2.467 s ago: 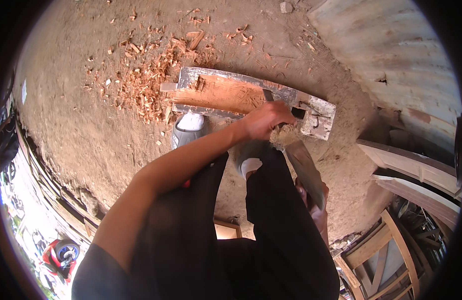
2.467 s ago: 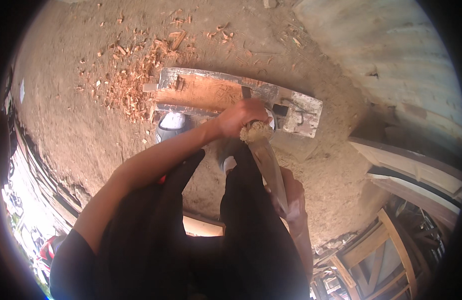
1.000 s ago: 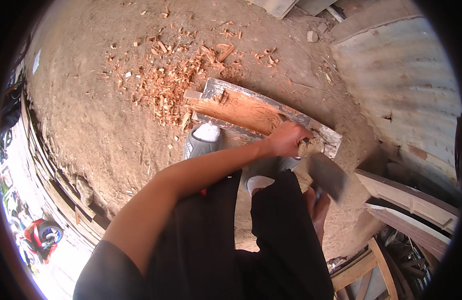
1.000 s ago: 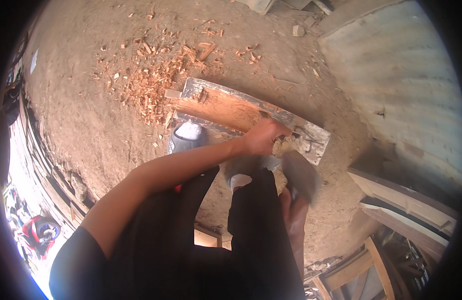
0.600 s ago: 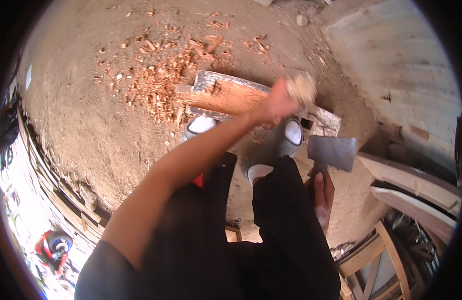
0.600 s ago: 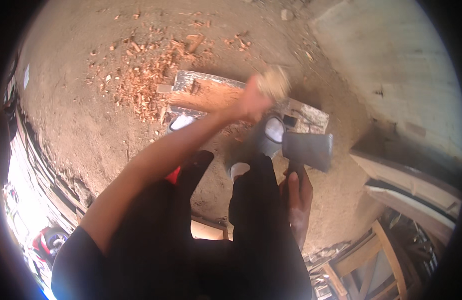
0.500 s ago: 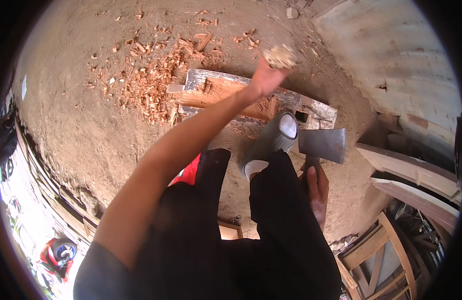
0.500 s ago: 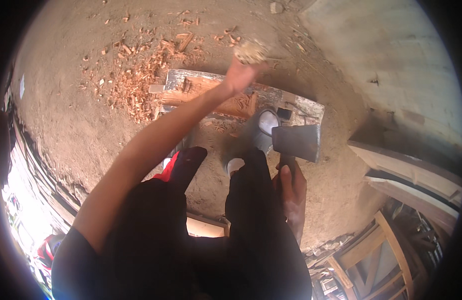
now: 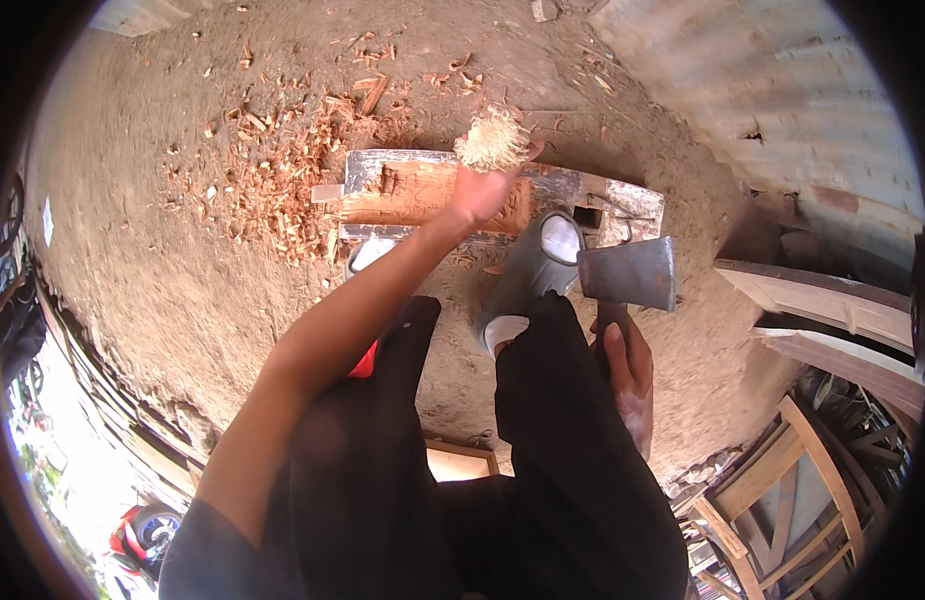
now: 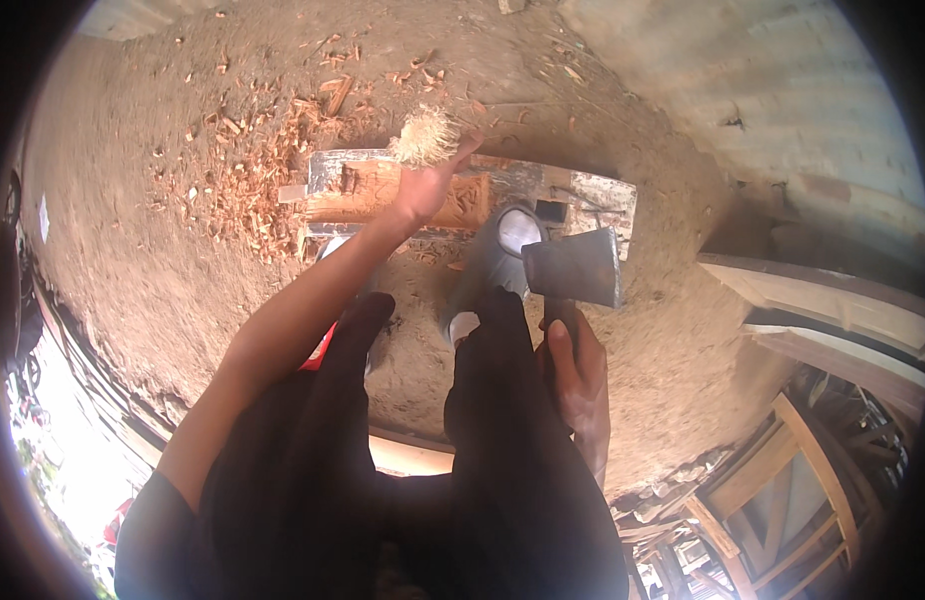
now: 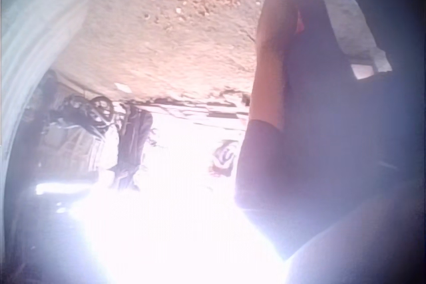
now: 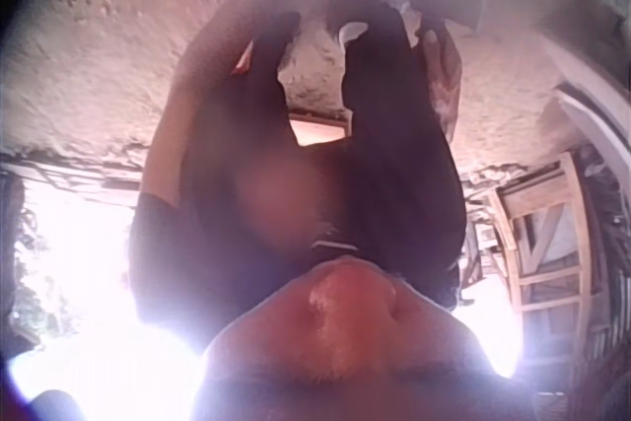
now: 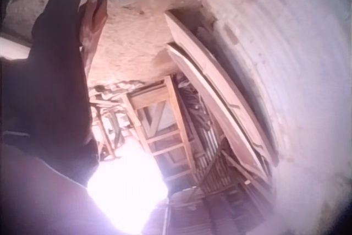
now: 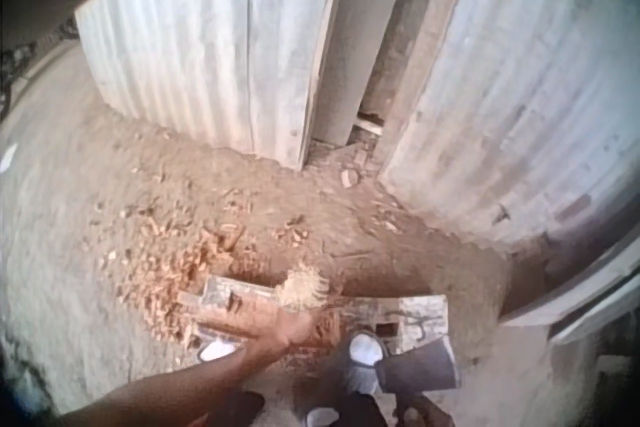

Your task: The person uses a small axe to chip away at a piece of wood placed on a wooden block. They repeatedly strike the wood, remove shavings by hand, and continue shaping the piece throughout the clip.

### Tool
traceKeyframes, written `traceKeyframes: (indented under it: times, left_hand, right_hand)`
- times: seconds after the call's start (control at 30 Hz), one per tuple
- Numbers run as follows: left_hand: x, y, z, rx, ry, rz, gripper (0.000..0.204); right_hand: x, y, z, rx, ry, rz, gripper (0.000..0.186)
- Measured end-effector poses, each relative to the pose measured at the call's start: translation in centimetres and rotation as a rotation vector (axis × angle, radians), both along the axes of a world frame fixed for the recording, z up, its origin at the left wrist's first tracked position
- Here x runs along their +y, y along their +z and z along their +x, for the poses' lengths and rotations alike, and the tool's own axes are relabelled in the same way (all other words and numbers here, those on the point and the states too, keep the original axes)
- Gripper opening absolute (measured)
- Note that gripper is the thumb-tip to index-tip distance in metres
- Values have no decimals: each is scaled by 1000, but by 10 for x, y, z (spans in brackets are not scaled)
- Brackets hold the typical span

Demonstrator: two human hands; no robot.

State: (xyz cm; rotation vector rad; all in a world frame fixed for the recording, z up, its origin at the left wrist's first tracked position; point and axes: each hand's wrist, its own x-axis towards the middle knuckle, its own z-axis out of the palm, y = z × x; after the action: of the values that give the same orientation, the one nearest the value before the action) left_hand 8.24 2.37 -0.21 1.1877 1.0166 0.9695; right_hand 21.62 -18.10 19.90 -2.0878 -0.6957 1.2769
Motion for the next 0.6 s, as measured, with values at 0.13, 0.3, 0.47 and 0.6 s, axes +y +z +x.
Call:
traceKeyframes:
  times: [0.13,0.3,0.47,0.6]
  left_hand:
    - [-8,-12,3,131,-122,79,24]
    - [-16,-39,10,412,-229,631,29]
    - [-22,-90,10,117,-270,420,51]
    - [-25,-16,15,88,-268,276,49]
  right_hand:
    - [0,-7,6,16,56,27,46]
    - [9,13,8,-13,113,44,43]
    - [16,37,0,-82,113,210,52]
    - [15,43,-2,-208,46,541,63]
